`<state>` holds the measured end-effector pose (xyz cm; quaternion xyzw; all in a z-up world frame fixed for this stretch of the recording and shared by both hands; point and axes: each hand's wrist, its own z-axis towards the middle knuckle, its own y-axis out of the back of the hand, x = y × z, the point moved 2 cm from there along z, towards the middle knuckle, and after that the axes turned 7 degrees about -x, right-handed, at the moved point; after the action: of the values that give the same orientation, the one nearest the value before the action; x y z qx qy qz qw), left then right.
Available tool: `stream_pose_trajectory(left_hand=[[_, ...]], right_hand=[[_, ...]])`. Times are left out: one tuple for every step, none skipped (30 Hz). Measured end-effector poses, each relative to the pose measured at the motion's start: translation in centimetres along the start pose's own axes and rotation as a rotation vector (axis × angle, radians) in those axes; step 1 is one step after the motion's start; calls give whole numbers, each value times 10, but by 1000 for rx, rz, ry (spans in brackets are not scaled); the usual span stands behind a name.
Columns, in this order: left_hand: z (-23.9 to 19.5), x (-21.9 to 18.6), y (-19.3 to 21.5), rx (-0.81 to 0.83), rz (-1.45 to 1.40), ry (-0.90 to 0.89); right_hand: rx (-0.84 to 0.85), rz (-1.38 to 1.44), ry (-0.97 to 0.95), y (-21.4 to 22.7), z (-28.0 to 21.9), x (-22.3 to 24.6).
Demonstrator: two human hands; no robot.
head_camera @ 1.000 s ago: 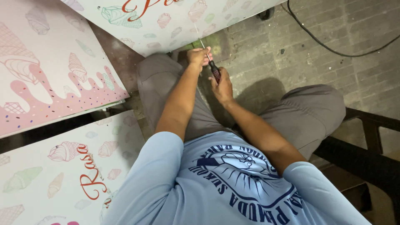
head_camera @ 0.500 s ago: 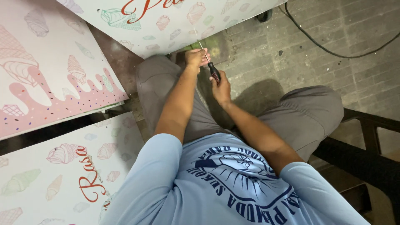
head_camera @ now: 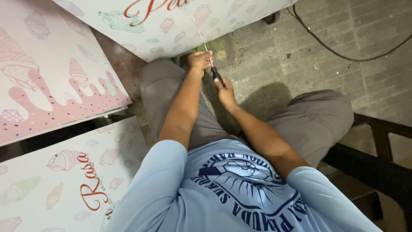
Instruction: Using a screwdriver to remove and tighten screws on a gelato display freezer for maintenance.
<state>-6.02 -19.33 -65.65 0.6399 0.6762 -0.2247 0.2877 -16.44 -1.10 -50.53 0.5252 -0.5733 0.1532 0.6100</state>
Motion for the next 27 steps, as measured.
stream_pose_trajectory(left_hand=[[-7,-9,5,38,12,11],[-17,-13,7,79,20,29],[-23,-13,4,78,17,29],[-28,-15,4,125,34,35],[-33,-17,3,172,52,41],[-21,-10,3,175,54,39],[-9,-3,2,167,46,32],[1,9,1,159,38,32],[5,11,-1,163,39,37],[9,14,-1,128,37,33],[12,16,-2,94,35,29],[5,11,-3,97,34,24],[-2,6,-4,83,26,34],[-9,0,3,61,19,44],[-12,-4,4,55,18,39],[-16,-5,3,77,10,34],[-19,-6,1,98,1,29],[-14,1,1,96,1,32],[-8,7,1,86,-10,19],[1,9,-4,82,-22,0],[7,6,-8,86,-22,-3],[8,10,-7,60,-36,-13],[9,15,-5,34,-50,-23],[7,15,-5,40,-49,-19],[4,15,-4,24,-54,-4],[3,9,-2,5,-61,2],[2,6,-5,7,-63,-4]], right_hand=[[227,589,-385,-5,2,-1],[457,1169,-773,-6,-1,0],[459,1166,-772,-3,5,-8],[479,1208,-800,-4,9,-14],[500,1249,-828,-5,14,-20],[497,1251,-824,-17,16,-30],[256,783,-549,-23,23,-44],[21,309,-276,-25,24,-57],[17,306,-281,-13,14,-37],[42,4,-91,-1,4,-14],[68,-298,100,11,-6,9],[64,-299,104,-3,1,-13],[28,25,33,-15,9,-35],[-1,354,-39,-33,14,-55],[3,359,-36,-21,14,-38],[249,806,-422,-14,12,-26],[503,1238,-818,-7,8,-11],[504,1238,-822,-5,4,-4],[431,1088,-796,-3,2,2],[357,941,-760,0,6,8],[355,942,-755,-3,9,6],[179,416,-377,1,8,4],[8,-108,7,4,5,5],[4,-112,3,1,3,0],[-11,-110,14,-2,1,-6],[-25,-103,33,-6,3,-7],[-29,-102,37,3,9,0]])
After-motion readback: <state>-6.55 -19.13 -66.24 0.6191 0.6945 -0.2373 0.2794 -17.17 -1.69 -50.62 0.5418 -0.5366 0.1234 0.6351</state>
